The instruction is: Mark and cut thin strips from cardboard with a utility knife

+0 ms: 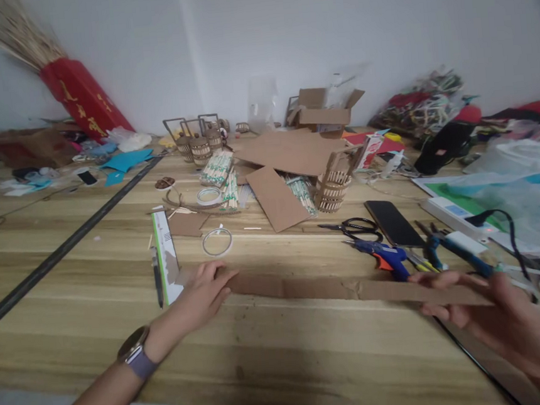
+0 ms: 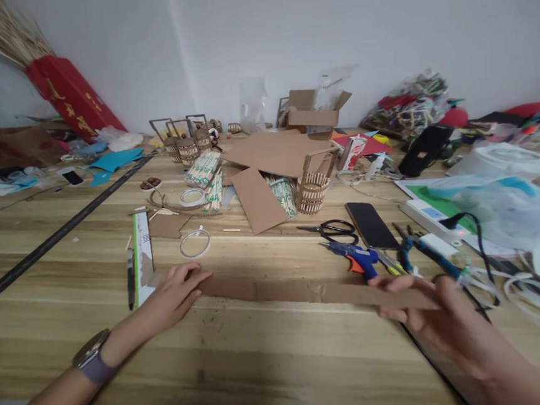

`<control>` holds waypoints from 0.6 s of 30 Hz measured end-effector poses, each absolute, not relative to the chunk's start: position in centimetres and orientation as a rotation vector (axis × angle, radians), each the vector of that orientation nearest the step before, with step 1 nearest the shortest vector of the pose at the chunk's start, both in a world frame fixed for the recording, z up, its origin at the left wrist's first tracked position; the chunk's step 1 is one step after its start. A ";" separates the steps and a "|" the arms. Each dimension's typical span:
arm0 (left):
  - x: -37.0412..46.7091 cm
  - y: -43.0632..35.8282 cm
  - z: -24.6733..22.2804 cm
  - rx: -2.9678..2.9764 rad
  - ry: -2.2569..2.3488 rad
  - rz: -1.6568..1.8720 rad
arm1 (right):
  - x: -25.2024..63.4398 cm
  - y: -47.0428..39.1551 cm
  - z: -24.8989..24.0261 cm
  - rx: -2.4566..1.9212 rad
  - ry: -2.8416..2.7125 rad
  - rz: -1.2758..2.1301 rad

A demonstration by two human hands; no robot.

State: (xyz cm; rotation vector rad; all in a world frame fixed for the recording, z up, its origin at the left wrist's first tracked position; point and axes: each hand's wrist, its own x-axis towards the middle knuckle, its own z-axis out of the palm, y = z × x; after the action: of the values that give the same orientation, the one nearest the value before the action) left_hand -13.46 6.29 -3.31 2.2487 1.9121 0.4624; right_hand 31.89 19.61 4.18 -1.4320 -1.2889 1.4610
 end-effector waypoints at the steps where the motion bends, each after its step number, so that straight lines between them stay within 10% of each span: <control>1: -13.3 6.0 -3.3 2.249 1.917 0.457 | 32.3 19.8 3.9 -1.482 -1.311 1.435; 18: -21.1 9.0 1.5 1.456 2.717 -0.074 | 39.5 21.3 -1.7 -1.644 -1.923 0.836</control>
State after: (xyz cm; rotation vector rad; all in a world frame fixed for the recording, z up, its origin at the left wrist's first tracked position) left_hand -21.09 9.01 1.49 1.4565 2.7167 -0.0739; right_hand 39.46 21.30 -1.66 -1.6438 -1.9228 0.8358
